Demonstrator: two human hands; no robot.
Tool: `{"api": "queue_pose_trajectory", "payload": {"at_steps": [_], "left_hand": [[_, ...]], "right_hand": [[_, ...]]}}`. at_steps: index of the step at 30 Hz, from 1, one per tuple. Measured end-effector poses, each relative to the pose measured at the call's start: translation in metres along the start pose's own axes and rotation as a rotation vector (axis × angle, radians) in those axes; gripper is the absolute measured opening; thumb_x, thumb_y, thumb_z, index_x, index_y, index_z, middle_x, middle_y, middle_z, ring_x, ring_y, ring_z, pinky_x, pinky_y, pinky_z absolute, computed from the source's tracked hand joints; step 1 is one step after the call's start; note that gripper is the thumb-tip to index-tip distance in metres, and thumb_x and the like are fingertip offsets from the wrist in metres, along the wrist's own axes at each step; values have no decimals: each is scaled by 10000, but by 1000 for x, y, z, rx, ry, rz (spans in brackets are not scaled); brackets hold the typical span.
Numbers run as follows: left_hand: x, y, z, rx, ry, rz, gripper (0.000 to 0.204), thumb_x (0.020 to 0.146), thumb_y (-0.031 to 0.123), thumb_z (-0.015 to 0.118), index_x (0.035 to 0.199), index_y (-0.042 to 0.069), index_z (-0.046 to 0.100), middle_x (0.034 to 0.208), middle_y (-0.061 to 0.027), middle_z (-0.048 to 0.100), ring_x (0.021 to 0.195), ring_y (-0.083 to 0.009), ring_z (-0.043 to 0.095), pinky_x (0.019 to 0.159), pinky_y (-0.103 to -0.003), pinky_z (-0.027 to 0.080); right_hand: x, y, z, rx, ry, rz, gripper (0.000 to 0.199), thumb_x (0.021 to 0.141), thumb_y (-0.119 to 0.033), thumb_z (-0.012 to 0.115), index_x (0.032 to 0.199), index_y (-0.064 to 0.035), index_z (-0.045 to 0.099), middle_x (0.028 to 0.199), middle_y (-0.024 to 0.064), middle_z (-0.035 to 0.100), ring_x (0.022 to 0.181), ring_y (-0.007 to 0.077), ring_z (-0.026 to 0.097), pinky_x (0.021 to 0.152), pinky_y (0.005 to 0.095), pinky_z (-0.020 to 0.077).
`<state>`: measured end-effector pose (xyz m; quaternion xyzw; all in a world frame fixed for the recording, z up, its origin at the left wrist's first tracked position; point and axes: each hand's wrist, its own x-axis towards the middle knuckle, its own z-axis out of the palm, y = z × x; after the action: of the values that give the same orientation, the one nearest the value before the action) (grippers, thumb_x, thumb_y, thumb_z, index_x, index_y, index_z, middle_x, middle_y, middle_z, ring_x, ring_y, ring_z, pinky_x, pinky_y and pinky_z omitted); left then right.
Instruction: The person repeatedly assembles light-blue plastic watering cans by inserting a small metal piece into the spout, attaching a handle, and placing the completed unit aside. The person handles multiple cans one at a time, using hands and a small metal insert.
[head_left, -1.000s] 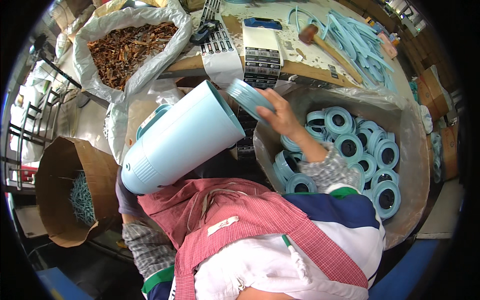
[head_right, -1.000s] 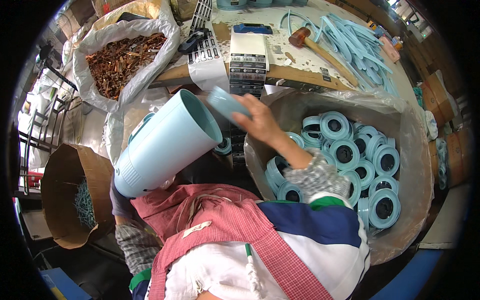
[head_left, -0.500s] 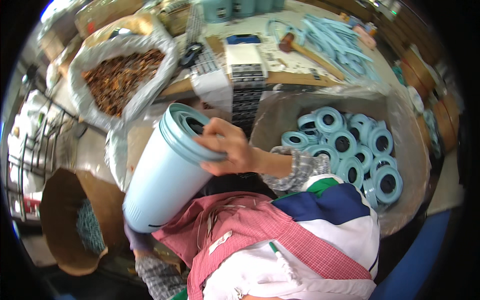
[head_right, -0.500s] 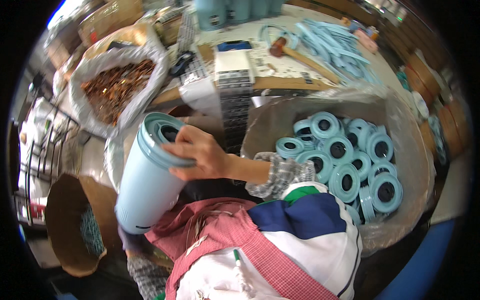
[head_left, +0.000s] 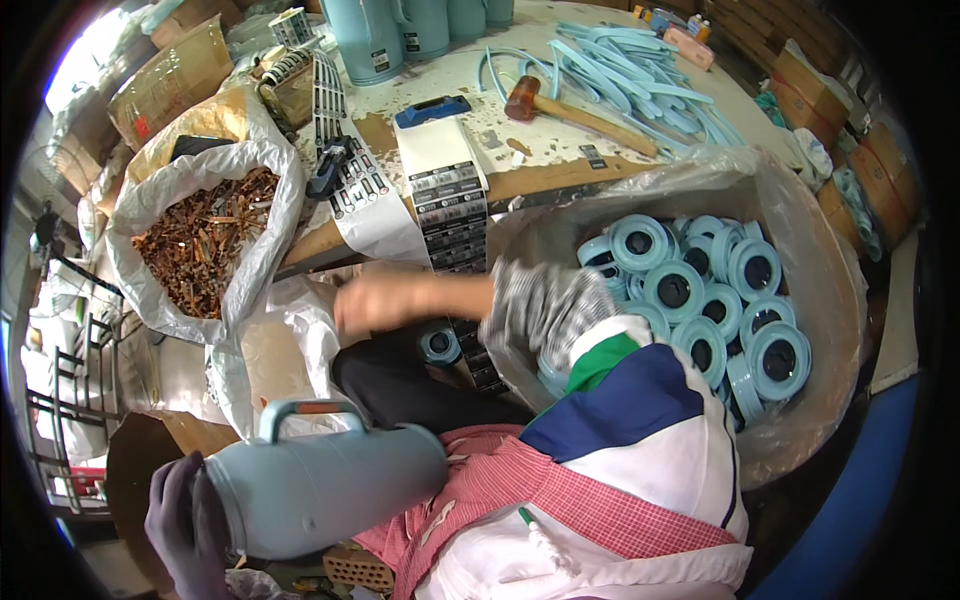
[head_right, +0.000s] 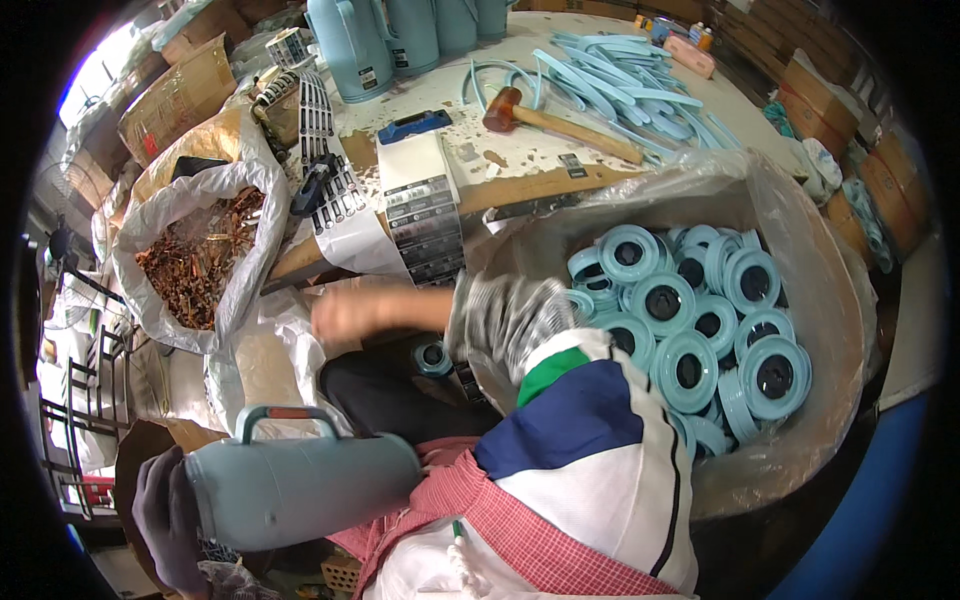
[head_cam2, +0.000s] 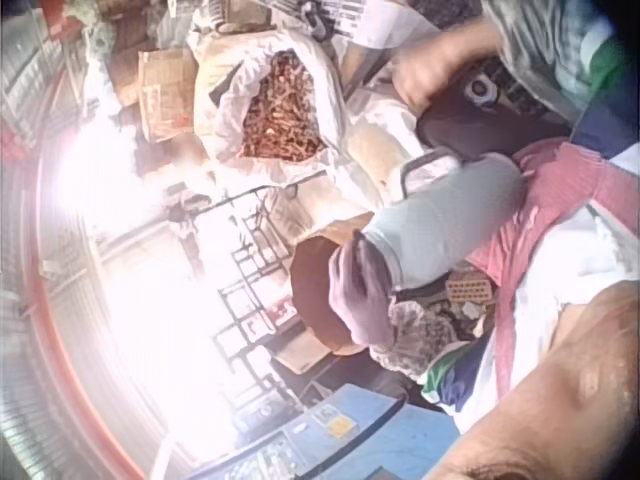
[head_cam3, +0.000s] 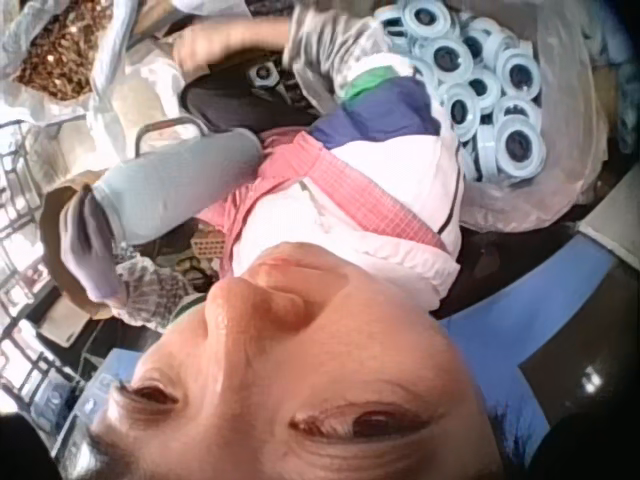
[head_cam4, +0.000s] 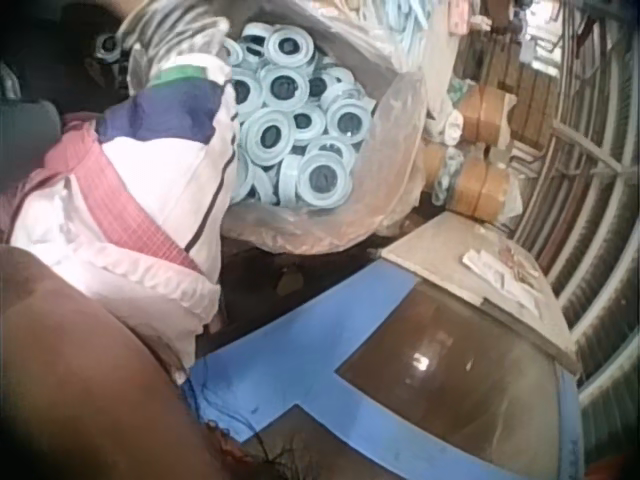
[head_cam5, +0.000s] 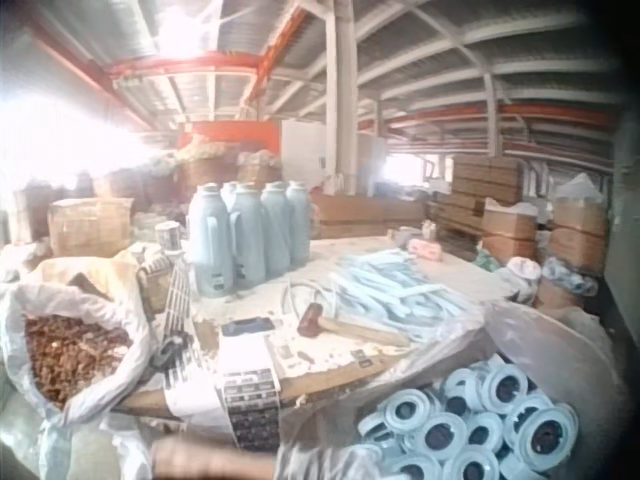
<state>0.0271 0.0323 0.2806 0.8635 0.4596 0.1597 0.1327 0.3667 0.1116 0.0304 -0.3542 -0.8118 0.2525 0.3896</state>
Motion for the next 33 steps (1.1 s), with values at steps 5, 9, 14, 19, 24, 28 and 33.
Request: {"api": "queue_pose_trajectory", "payload": {"at_steps": [5,9,14,19,24,28,33], "left_hand": [[-2,-51,27,-451,-123,-54,744,527,107,721,1243,7,544,1355,-178,450,1228,-279,464,1032,-387,361],[-1,-57,47,-533,48,24,356,634,80,702,964,42,574,1364,-234,449,1244,-364,457,1029,-425,360],[-3,-44,45,-535,329,-63,136,841,85,587,945,0,569,1337,-211,468,1234,-344,466,1020,-420,378],[-10,-24,38,98,431,92,150,837,82,567,924,-33,606,1163,-172,590,1220,-355,472,1001,-438,381],[-24,0,53,343,369,432,115,720,63,623,811,0,589,845,-147,587,1006,-365,581,862,-440,464],[-55,34,59,323,-21,473,242,672,321,751,820,152,661,805,-75,621,792,-277,594,759,-387,437],[-49,43,46,-587,87,830,352,638,243,728,857,-21,648,822,-156,653,656,-287,619,571,-382,512]], "right_hand": [[-12,115,-274,-1154,196,510,320,817,-89,560,1090,-202,681,1183,109,595,1094,305,547,925,382,466],[-88,150,-364,-1671,-81,1033,228,833,-234,586,1007,-213,732,1284,72,545,1349,331,304,1018,607,263],[-98,121,-371,-1909,-429,965,243,875,-213,558,1061,-169,708,1321,53,514,1371,336,245,1053,597,171],[-156,100,-380,-1469,-254,845,219,867,-182,550,1065,-163,643,1288,111,508,1048,351,568,866,437,453],[-168,85,-347,-1143,73,872,341,889,-59,433,1150,-208,593,1064,218,545,986,386,579,824,424,464],[-173,78,-349,-1018,692,800,291,852,-106,524,1092,-234,629,957,140,634,879,320,617,724,386,481],[-146,26,-376,-853,1408,348,247,851,-69,484,959,-127,698,817,76,688,750,237,661,663,343,499]]}}
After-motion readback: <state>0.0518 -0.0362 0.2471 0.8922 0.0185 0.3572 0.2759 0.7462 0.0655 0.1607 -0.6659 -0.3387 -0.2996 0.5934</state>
